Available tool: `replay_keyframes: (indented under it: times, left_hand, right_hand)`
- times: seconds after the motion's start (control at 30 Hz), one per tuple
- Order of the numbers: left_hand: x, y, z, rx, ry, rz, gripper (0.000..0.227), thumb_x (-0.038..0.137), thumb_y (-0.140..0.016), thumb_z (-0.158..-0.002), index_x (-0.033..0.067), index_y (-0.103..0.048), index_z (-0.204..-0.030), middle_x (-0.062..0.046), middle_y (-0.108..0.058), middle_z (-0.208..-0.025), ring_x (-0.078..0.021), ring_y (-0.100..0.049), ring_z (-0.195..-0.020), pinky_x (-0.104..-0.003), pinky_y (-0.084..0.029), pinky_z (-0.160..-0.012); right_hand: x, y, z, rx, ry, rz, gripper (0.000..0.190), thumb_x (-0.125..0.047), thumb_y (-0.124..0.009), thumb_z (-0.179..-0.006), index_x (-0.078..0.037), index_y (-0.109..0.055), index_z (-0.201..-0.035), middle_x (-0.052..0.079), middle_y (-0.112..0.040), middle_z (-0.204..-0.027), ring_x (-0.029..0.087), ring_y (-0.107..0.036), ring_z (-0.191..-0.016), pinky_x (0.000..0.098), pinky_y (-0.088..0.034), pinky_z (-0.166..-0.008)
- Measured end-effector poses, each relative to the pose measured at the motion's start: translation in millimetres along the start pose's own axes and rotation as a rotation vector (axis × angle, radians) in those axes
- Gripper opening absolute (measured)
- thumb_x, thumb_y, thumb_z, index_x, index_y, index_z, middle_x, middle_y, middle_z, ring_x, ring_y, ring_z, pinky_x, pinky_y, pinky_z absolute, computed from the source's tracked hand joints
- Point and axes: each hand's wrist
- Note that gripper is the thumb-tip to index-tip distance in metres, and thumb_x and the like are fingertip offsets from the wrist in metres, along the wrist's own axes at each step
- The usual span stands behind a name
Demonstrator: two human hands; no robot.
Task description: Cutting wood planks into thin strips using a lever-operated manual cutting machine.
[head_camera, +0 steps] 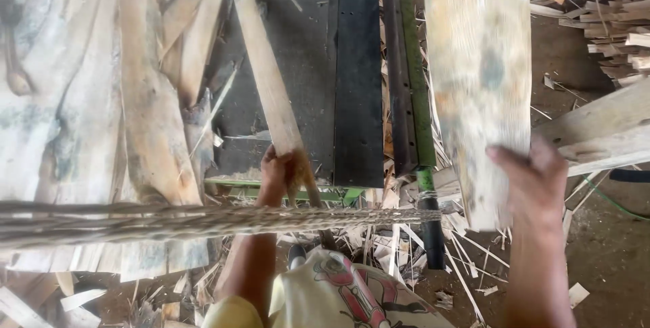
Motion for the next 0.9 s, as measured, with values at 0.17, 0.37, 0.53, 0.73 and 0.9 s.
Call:
replay_keyframes:
  times: [0.17,0.37,0.53,0.73,0.9]
  left_hand:
    - [57,-45,63,0.058,-0.096,-0.119,0.039,-0.005,-0.064,-0.089,-0.0038,-0.061,-0.128,-0.014,-0.073,-0.103,-0.0253,-0.072,-0.089,-0.037,-0.063,-0.08]
    - [92,-59,109,0.058,-0.147,-0.015,0.039,-0.004,-0.06,-0.086,-0.0036,-0.061,-0.125,-0.014,-0.072,-0.096,-0.0246,-0.071,-0.08,-0.036,-0.065,-0.072]
    - [103,-75,134,0.04,-0.211,0.083,0.039,-0.004,-0.062,-0.088,-0.0056,-0.061,-0.126,-0.013,-0.068,-0.093,-0.0224,-0.067,-0.078,-0.034,-0.063,-0.069]
    - [90,-100,105,0.065,-0.287,-0.053,0.03,-0.003,-0.065,-0.087,-0.0056,-0.058,-0.117,-0.015,-0.067,-0.092,-0.0247,-0.064,-0.073,-0.034,-0.061,-0.06]
    - [95,-159,99,0.138,-0.365,0.001,0.054,0.003,-0.069,-0.083,0.0008,-0.048,-0.133,-0.017,-0.065,-0.111,-0.0285,-0.07,-0.092,-0.038,-0.067,-0.075]
  right_hand:
    - [16,-103,-112,-0.4,0.055,-0.558,0.027,-0.009,-0.076,-0.094,0.001,-0.072,-0.118,0.012,-0.07,-0.108,0.014,-0.064,-0.076,0.028,-0.053,-0.066]
    - [-22,-209,-107,-0.523,-0.251,0.007,0.09,-0.028,-0.08,-0.087,-0.008,-0.026,-0.156,0.02,-0.035,-0.159,0.031,-0.046,-0.141,0.0446,-0.041,-0.113]
    - [-20,-155,-55,-0.617,-0.201,0.041,0.073,-0.027,-0.073,-0.086,-0.004,-0.046,-0.15,0.017,-0.045,-0.159,0.031,-0.048,-0.145,0.0464,-0.04,-0.118]
    - [107,-58,-2,-0.05,-0.032,-0.41,0.047,-0.026,-0.073,-0.096,0.005,-0.061,-0.129,0.019,-0.066,-0.126,0.025,-0.069,-0.109,0.0365,-0.06,-0.092]
    - [194,-41,73,-0.073,-0.586,-0.17,0.048,-0.038,-0.057,-0.102,0.0,-0.067,-0.129,0.018,-0.069,-0.112,0.022,-0.066,-0.099,0.0337,-0.056,-0.089]
Point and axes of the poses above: each hand's wrist, its own z-axis away from the middle knuckle, its own y-axis out of the back of the hand, x = y × z
